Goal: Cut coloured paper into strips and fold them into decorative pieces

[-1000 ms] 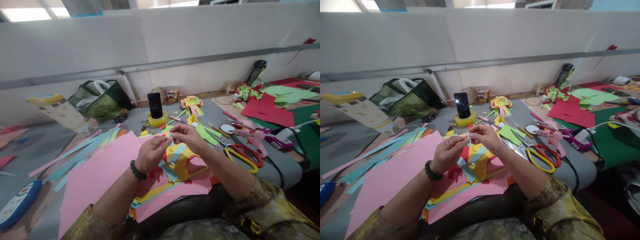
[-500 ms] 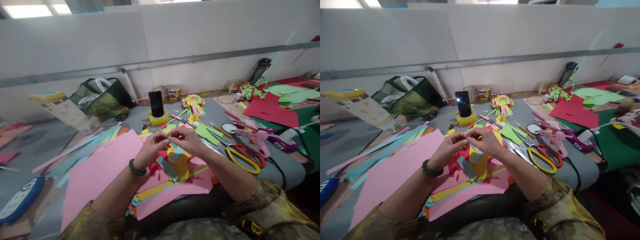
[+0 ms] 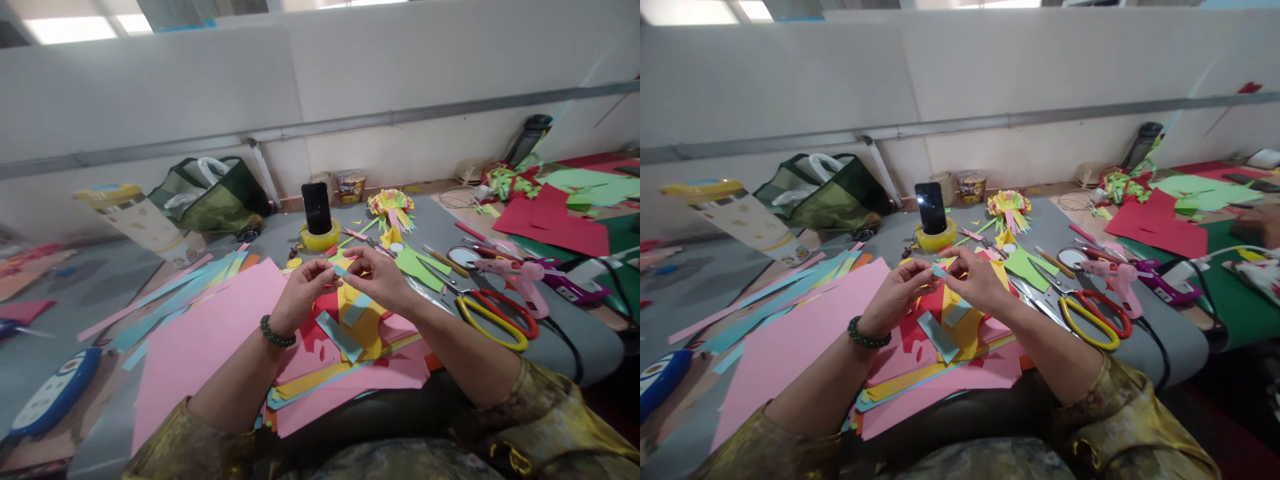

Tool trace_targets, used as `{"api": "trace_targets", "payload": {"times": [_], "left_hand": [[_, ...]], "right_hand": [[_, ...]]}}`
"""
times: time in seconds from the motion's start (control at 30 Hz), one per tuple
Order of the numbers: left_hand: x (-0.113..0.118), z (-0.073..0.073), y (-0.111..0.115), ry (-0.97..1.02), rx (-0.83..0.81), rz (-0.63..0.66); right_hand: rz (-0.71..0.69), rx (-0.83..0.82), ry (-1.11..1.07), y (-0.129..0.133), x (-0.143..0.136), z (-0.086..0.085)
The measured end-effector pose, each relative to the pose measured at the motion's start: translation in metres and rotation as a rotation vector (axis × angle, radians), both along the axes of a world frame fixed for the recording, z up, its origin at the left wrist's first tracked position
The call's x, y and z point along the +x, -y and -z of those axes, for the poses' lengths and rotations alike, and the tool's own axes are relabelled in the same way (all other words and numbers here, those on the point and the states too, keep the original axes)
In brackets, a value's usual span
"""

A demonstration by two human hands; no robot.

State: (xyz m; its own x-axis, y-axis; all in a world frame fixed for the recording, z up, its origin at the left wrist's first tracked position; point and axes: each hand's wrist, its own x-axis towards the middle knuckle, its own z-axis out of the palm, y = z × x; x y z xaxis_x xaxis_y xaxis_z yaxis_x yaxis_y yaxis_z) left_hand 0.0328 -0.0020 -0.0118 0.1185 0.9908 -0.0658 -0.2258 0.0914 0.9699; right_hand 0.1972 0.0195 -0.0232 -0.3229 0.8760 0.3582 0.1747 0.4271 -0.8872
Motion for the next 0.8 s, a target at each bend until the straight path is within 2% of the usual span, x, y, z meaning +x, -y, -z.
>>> {"api": "trace_targets", "payload": {"times": [0.17, 0.37, 0.67, 0.8], "left_hand": [[0.0002, 0.0007, 0.0001, -0.058, 0.013, -0.022], [0.0007, -0.0005, 0.0007, -0.046, 0.013, -0.062], [0.0035, 0.0005, 0.0027, -0.113, 0.069, -0.105], [0.0029, -0.0009, 0.0026, -0.146, 0.069, -0.079]], "right_hand": [[-0.014, 0.004, 0.002, 0.0003, -0.0006, -0.0005], [-0.018, -0.072, -0.037, -0.0004, -0.0001, -0.0002], [-0.041, -0.052, -0.028, -0.0006, 0.0012, 0.0016], [-0.033, -0.048, -0.003, -0.0013, 0.0023, 0.002]]}}
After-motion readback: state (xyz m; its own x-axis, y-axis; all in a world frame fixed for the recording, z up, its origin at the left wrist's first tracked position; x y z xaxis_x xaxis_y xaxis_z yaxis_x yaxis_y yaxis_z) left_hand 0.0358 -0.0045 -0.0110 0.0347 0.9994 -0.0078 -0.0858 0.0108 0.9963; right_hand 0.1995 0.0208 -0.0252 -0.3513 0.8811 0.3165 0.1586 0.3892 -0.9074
